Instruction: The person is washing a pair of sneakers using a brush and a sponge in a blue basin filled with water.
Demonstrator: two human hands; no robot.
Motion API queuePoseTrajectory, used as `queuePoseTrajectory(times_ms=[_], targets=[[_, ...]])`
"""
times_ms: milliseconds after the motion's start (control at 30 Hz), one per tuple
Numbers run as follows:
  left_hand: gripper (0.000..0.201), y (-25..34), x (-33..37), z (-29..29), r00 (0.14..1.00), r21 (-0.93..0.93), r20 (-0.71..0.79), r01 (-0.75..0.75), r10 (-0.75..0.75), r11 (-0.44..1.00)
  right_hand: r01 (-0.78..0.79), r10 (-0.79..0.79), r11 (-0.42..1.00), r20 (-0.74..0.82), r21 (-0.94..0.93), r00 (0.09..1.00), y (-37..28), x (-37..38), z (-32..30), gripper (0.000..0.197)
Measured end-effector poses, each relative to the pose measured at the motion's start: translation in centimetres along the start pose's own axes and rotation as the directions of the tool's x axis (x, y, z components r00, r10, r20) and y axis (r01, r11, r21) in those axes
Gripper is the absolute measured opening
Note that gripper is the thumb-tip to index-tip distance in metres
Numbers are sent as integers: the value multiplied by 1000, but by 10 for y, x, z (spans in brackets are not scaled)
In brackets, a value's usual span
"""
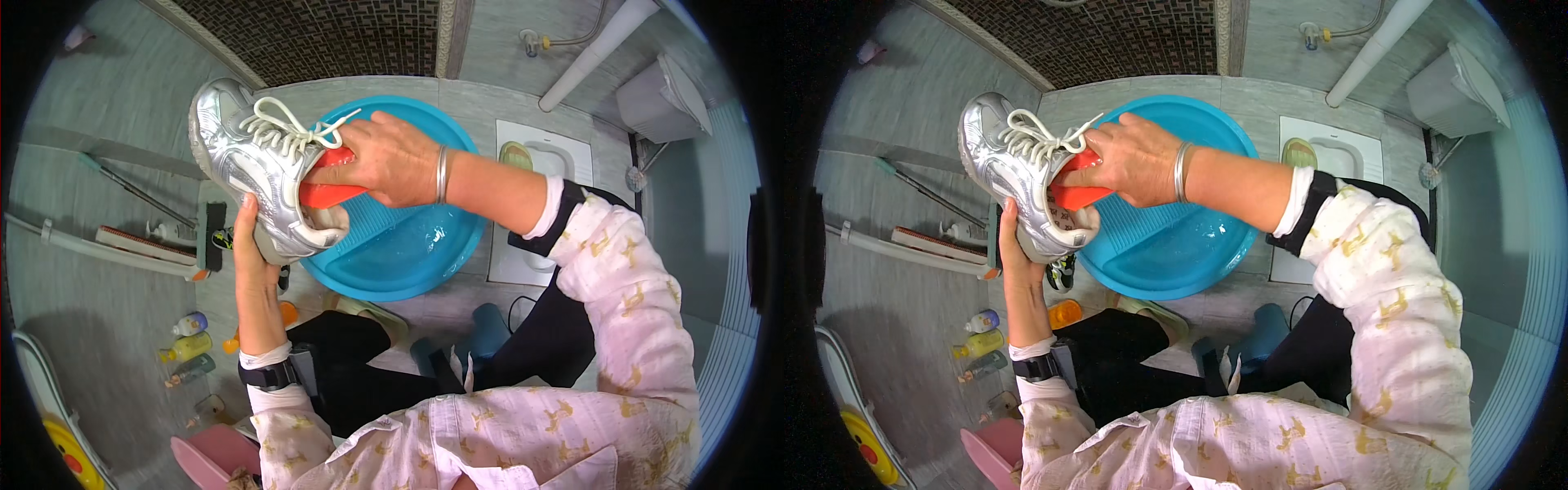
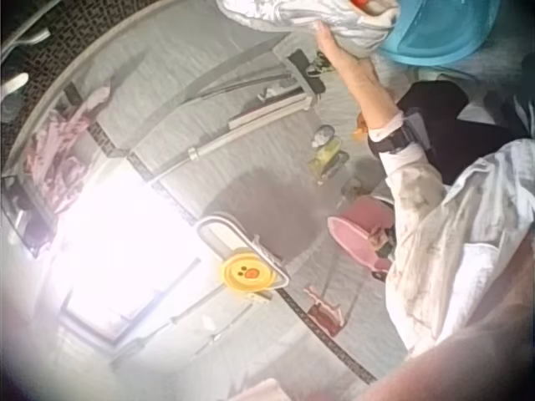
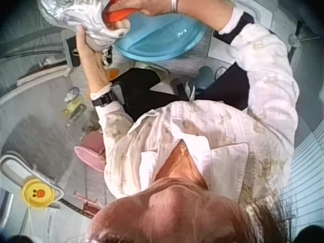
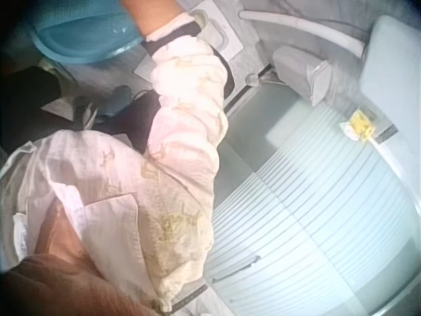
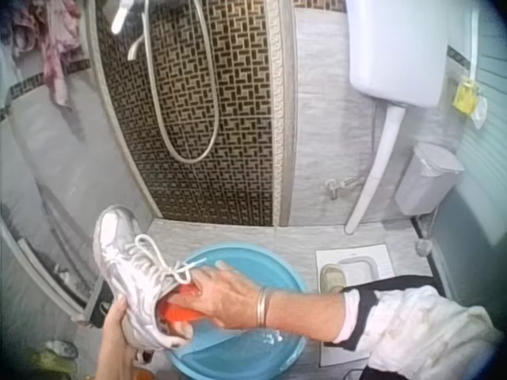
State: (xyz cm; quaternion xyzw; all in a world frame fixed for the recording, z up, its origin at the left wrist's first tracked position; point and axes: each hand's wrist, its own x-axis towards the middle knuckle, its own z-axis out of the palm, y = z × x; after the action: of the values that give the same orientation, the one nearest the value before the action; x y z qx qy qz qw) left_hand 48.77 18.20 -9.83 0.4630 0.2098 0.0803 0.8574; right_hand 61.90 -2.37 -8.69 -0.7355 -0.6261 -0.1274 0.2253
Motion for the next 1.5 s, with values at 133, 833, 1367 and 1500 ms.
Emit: queuePoseTrajectory(times_ms=[133,833,1367,1500], targets=[[49,-1,1,-3,991,122,53,-129,124,984,-194,192,980,44,51,980,-18,-11,31,49],[44,-15,-3,13,916,252,-94,-356,389,900,-440,394,811,194,386,898,-39,-32,44,56],[52,-9,-7,14,983,25,-99,160,-157,987,104,-150,914,-90,-392,985,14,-14,26,45],[52,-17,2,1,992,101,-94,91,-82,991,-225,233,970,84,-95,969,-14,-30,55,43]])
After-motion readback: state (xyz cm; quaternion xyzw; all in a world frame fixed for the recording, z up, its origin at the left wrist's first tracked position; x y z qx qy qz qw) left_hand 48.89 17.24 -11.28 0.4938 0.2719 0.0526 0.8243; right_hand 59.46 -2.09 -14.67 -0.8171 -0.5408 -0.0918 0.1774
